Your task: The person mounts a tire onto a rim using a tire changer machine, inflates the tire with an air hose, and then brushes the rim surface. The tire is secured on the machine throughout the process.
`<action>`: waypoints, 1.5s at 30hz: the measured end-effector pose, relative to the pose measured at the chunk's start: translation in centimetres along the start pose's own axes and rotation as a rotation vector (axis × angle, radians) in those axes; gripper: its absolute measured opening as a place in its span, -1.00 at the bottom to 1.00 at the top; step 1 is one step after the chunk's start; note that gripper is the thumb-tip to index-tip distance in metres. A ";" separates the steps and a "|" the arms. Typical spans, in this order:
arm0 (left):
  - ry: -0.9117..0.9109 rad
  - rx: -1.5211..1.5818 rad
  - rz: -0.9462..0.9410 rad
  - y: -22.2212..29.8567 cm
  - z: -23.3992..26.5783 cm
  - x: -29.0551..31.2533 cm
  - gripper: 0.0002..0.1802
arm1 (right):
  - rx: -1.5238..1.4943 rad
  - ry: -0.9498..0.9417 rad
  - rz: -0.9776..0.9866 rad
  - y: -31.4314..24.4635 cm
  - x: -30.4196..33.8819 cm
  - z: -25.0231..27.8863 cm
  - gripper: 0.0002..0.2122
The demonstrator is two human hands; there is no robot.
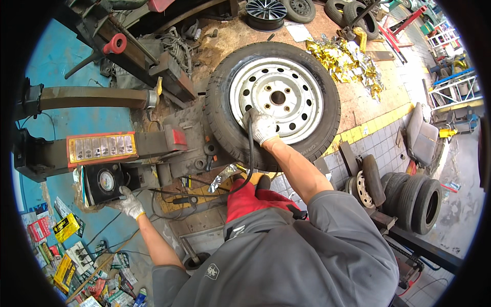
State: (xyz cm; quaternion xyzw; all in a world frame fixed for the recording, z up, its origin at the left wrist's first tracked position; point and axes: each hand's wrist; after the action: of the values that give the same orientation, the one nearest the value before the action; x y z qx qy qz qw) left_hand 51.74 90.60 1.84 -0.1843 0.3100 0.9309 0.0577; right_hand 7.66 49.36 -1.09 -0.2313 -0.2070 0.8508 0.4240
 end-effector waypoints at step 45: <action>0.013 -0.029 0.042 0.4 0.0 0.0 0.39 | 0.009 0.079 0.072 0.6 0.1 -0.7 -0.84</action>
State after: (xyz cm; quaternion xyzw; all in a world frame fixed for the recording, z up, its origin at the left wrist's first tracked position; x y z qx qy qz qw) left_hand 51.69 90.29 2.05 -0.1847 0.3007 0.9351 0.0332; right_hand 7.64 49.23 -2.05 -0.2699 -0.1777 0.8567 0.4021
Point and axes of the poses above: each hand's wrist, its own x-axis away from the middle knuckle, its own z-axis out of the back of the hand, y = z × x, and after that the axes turned 11 degrees about z, right-handed
